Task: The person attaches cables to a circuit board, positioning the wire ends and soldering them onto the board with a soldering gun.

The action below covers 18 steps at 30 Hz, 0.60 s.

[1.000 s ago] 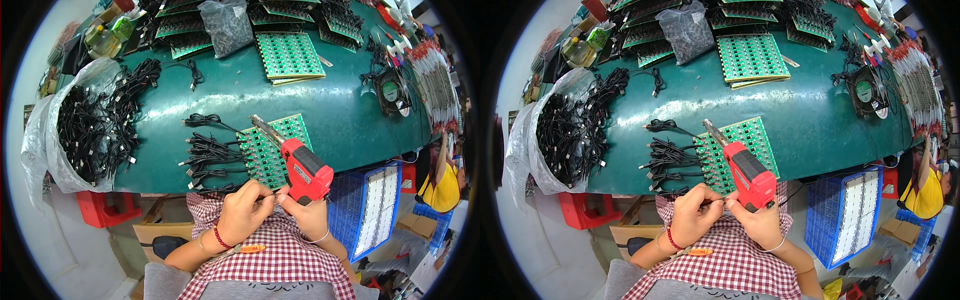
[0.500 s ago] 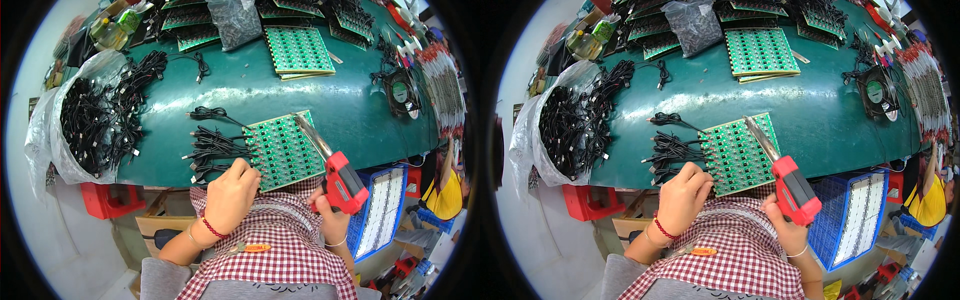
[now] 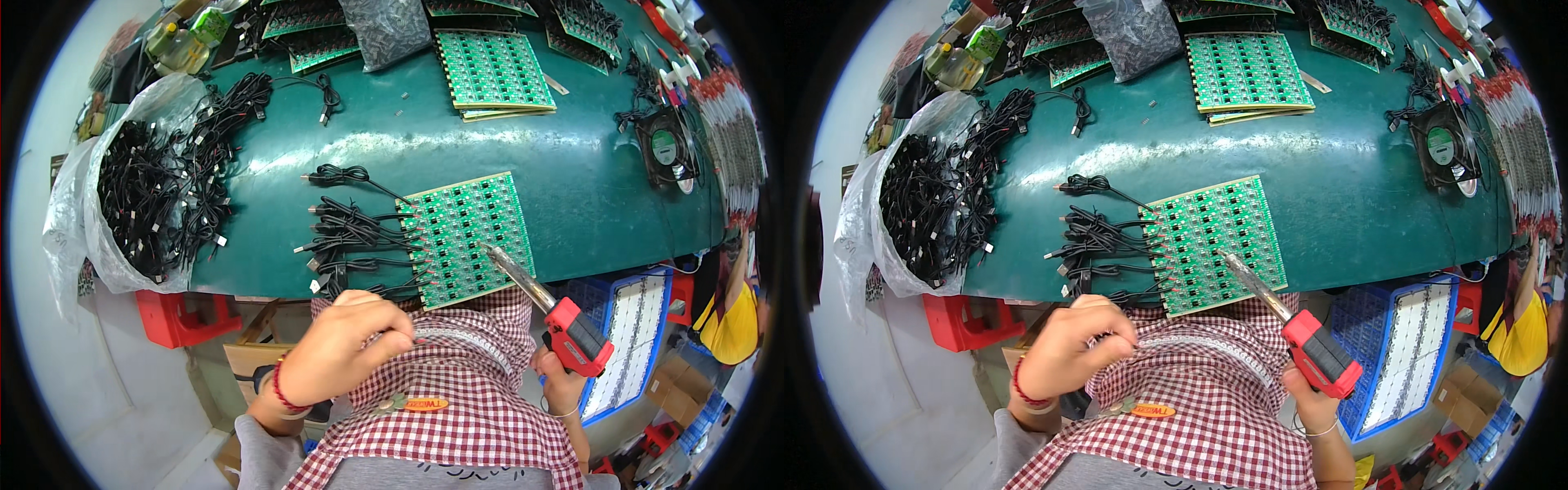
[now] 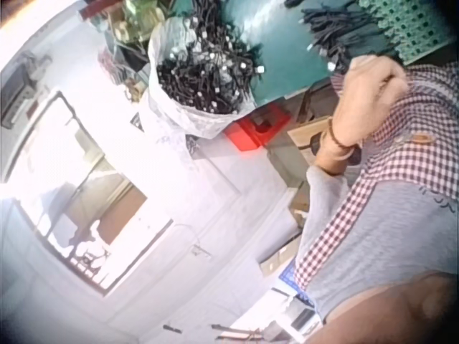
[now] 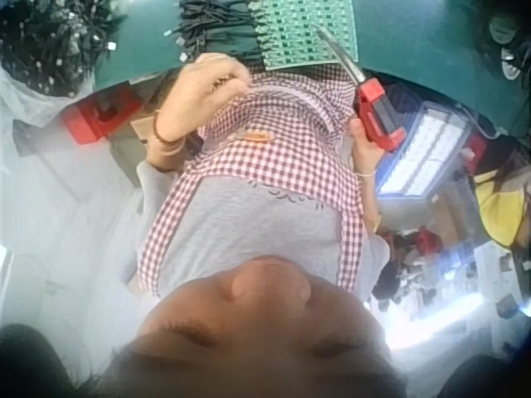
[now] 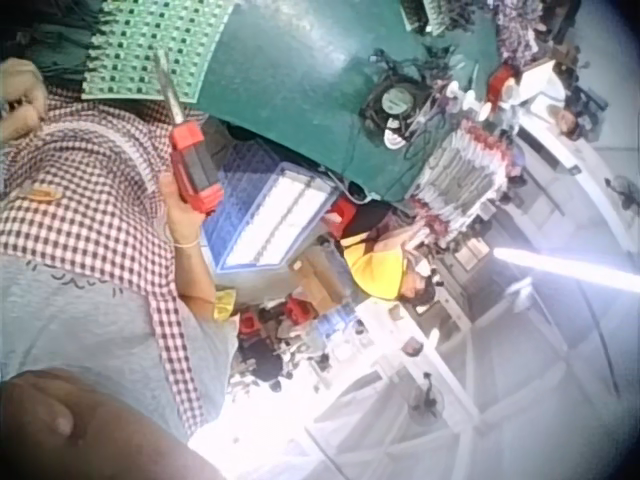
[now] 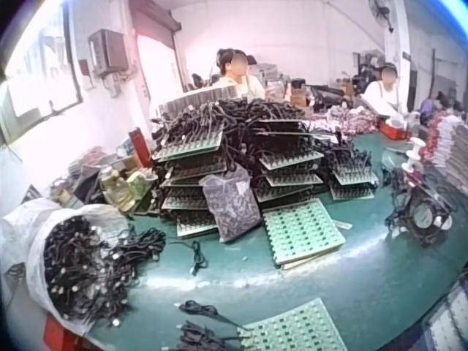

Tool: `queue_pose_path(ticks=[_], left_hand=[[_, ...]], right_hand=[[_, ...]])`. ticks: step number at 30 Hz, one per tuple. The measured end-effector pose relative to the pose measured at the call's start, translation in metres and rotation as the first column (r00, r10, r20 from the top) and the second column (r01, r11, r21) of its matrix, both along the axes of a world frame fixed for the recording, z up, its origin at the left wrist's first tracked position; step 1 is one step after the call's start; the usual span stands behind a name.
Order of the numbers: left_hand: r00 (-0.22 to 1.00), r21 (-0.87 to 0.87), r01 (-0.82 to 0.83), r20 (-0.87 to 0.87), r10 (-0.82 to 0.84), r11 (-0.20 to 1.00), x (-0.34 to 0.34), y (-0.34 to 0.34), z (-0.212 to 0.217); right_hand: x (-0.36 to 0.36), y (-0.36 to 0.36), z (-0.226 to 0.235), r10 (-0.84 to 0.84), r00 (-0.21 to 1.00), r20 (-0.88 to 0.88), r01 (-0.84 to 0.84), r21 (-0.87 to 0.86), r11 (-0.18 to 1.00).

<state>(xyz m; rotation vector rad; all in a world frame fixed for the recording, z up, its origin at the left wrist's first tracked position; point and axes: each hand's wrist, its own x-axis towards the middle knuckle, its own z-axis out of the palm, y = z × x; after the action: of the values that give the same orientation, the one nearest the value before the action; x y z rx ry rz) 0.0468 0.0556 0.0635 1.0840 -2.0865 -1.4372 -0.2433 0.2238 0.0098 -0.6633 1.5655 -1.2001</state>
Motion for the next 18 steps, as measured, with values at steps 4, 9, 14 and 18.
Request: queue_pose_path(ticks=[4, 9, 14, 18], left_hand=[[0.931, -0.410, -0.171, 0.229, 0.283, 0.896, -0.012, 0.004, 0.001], [0.936, -0.561, -0.021, 0.280, 0.214, 0.827, -0.039, 0.013, -0.041], [0.887, -0.566, -0.015, 0.372, 0.272, 0.824, -0.045, 0.015, -0.055], [0.883, -0.583, -0.059, 0.348, 0.315, 0.810, -0.051, 0.014, -0.062]], right_hand=[[0.000, 0.003, -0.006, -0.012, 0.999, -0.032, 0.012, 0.010, 1.000], [-0.004, 0.011, -0.009, 0.131, 0.988, -0.076, -0.131, 0.012, 0.991], [-0.005, 0.016, -0.005, 0.188, 0.967, -0.172, -0.179, 0.068, 0.982], [-0.003, 0.016, -0.007, 0.291, 0.917, -0.273, -0.276, 0.094, 0.957]])
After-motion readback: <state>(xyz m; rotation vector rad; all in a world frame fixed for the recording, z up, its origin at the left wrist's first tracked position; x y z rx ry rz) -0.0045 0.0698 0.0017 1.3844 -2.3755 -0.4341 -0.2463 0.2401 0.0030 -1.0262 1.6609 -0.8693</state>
